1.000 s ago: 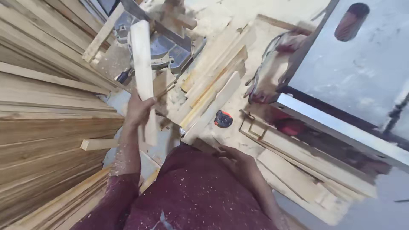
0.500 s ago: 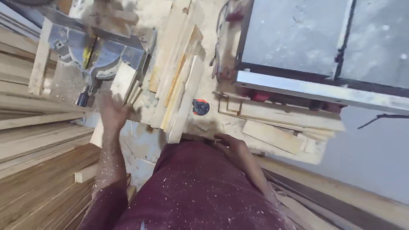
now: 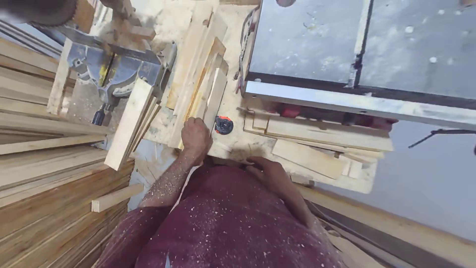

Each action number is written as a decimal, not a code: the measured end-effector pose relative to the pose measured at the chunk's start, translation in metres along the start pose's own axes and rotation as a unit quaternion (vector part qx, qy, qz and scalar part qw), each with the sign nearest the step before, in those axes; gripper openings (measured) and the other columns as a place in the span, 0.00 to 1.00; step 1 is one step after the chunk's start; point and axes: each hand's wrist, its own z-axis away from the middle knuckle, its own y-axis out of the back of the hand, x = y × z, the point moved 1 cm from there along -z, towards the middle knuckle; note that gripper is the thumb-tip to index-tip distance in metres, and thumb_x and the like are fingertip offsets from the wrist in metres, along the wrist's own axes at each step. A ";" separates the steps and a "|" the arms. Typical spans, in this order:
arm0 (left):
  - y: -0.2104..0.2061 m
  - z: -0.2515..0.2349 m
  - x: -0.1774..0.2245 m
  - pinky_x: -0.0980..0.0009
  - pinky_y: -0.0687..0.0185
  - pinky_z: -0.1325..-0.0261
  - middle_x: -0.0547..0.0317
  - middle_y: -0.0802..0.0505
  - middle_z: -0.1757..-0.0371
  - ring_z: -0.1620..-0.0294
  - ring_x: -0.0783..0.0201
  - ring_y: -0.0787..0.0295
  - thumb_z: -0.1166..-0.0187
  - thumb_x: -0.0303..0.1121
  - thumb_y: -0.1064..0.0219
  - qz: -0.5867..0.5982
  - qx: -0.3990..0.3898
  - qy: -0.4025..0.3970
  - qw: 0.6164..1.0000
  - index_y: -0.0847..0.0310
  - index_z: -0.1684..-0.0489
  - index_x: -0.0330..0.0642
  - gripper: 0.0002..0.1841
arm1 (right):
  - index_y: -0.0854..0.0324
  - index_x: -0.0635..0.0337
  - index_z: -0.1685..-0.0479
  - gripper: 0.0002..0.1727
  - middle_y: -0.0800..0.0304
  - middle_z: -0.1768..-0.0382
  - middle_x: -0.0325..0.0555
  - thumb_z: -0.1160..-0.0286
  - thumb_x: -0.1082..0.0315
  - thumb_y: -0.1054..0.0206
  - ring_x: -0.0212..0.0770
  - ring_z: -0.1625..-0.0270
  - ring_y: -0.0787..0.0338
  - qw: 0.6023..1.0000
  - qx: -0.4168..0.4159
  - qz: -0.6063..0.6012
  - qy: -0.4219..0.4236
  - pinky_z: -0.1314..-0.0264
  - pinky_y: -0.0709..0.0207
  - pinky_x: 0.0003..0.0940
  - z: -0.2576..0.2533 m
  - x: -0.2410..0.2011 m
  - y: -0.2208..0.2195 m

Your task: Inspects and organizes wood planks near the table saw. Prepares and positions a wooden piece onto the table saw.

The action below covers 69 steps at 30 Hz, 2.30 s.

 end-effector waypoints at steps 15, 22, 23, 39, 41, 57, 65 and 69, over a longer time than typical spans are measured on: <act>0.040 0.027 -0.077 0.65 0.10 0.67 0.53 0.09 0.64 0.72 0.63 0.12 0.04 0.36 0.58 0.720 0.050 0.027 0.692 0.26 0.24 0.41 0.21 | 0.15 0.52 0.33 0.21 0.05 0.47 0.45 0.15 0.51 0.36 0.42 0.50 0.05 0.998 0.016 -0.017 0.057 0.41 0.12 0.52 0.004 0.016 0.019; 0.031 0.002 -0.012 0.69 0.20 0.80 0.61 0.14 0.75 0.84 0.64 0.20 0.12 0.57 0.54 0.878 -0.056 -0.211 0.426 0.24 0.37 0.54 0.23 | 0.29 0.58 0.16 0.47 0.22 0.20 0.54 0.24 0.28 0.42 0.50 0.24 0.16 0.970 0.021 0.009 0.244 0.24 0.21 0.53 -0.006 -0.083 0.028; 0.032 0.003 0.002 0.68 0.17 0.77 0.61 0.12 0.74 0.82 0.64 0.17 0.14 0.57 0.47 0.887 -0.064 -0.241 0.388 0.22 0.42 0.52 0.21 | 0.36 0.60 0.11 0.53 0.26 0.17 0.57 0.28 0.27 0.38 0.52 0.21 0.19 0.971 0.015 0.006 0.239 0.22 0.23 0.54 -0.005 -0.098 0.030; 0.015 0.009 -0.025 0.45 0.27 0.20 0.44 0.16 0.26 0.23 0.46 0.22 0.18 0.53 0.34 0.153 0.059 -0.065 0.984 0.23 0.23 0.41 0.31 | 0.30 0.51 0.17 0.55 0.23 0.26 0.67 0.60 0.47 0.17 0.74 0.23 0.26 0.966 0.188 0.171 -0.057 0.24 0.36 0.77 0.148 0.159 0.146; 0.001 -0.006 -0.022 0.38 0.26 0.24 0.40 0.18 0.25 0.23 0.39 0.24 0.29 0.64 0.28 0.049 0.055 -0.029 0.997 0.25 0.21 0.41 0.43 | 0.30 0.48 0.16 0.55 0.23 0.25 0.66 0.60 0.53 0.15 0.74 0.22 0.26 0.963 0.169 0.198 -0.064 0.23 0.35 0.77 0.147 0.185 0.185; -0.005 -0.021 0.000 0.37 0.22 0.33 0.32 0.19 0.29 0.28 0.34 0.22 0.52 0.61 0.19 -0.035 0.093 0.084 0.991 0.25 0.27 0.32 0.51 | 0.15 0.53 0.29 0.26 0.20 0.21 0.53 0.19 0.48 0.33 0.54 0.17 0.24 0.971 0.146 0.156 0.110 0.12 0.36 0.59 0.000 0.049 0.051; 0.073 0.042 -0.023 0.58 0.08 0.50 0.45 0.12 0.45 0.52 0.57 0.09 0.41 0.41 0.22 0.594 0.041 -0.055 0.802 0.33 0.30 0.29 0.39 | 0.20 0.57 0.25 0.33 0.13 0.30 0.49 0.22 0.44 0.31 0.42 0.35 0.09 0.960 0.138 -0.034 0.240 0.32 0.14 0.46 0.023 -0.030 0.051; 0.107 0.050 0.050 0.65 0.10 0.59 0.46 0.15 0.38 0.61 0.62 0.11 0.42 0.42 0.17 0.701 0.006 -0.210 0.681 0.50 0.17 0.31 0.53 | 0.38 0.54 0.10 0.50 0.17 0.25 0.48 0.28 0.33 0.32 0.40 0.36 0.07 0.964 0.094 -0.044 0.247 0.37 0.10 0.46 0.041 -0.085 0.071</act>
